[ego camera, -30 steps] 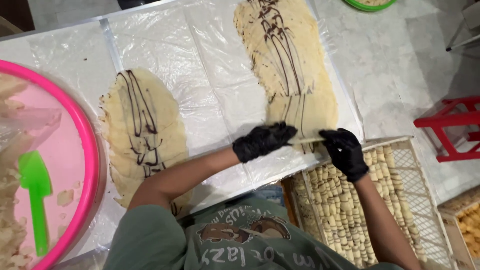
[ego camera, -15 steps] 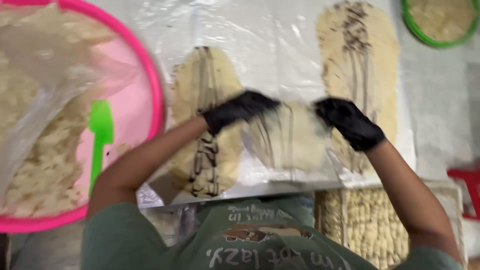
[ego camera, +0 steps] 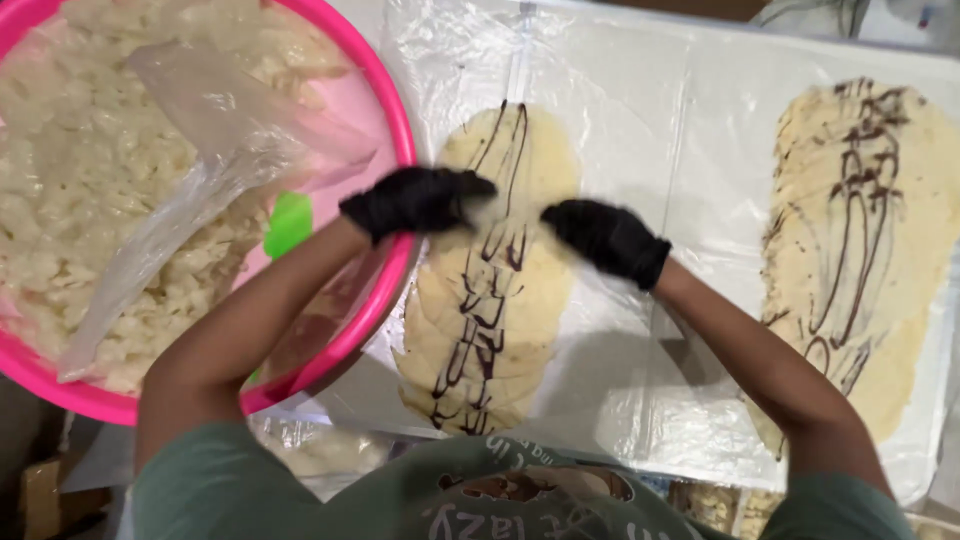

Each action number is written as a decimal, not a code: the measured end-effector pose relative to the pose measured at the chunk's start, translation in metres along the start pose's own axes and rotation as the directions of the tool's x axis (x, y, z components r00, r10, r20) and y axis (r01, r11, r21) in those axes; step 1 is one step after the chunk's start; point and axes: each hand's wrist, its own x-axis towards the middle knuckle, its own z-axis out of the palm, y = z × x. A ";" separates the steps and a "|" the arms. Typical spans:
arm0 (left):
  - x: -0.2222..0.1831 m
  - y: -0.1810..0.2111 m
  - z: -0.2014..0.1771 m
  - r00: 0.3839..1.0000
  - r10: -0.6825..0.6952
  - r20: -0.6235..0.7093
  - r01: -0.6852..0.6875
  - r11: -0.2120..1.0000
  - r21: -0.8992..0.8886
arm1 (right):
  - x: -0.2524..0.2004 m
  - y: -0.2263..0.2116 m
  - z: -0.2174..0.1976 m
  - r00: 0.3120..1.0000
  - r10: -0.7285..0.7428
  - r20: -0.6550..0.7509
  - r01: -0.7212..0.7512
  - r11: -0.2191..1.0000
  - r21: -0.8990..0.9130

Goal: Rolling thin decorated pastry sheets with filling into cylindrical shapes

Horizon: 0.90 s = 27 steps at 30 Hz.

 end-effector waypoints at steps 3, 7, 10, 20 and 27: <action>-0.018 0.064 -0.002 0.976 -0.191 0.106 0.190 0.982 0.021 | -0.037 -0.049 0.022 0.995 0.009 0.100 0.048 0.837 -0.545; 0.020 0.093 -0.023 0.954 -0.289 0.076 0.287 0.957 0.034 | -0.081 -0.076 -0.026 0.955 0.293 -0.036 -0.273 0.830 -0.486; 0.078 0.082 0.017 0.986 -0.139 -0.087 0.136 0.990 -0.035 | -0.123 -0.091 -0.099 0.828 0.528 -0.190 -0.552 0.707 -0.442; 0.367 0.091 0.388 0.973 -0.230 -0.033 0.222 0.960 -0.171 | -0.242 -0.032 -0.277 0.764 0.432 -0.480 -0.645 0.467 -0.605; 0.369 0.204 0.403 0.880 -0.461 -0.111 0.474 0.860 0.188 | -0.315 0.025 -0.248 0.658 0.593 -0.465 -0.723 0.322 -0.611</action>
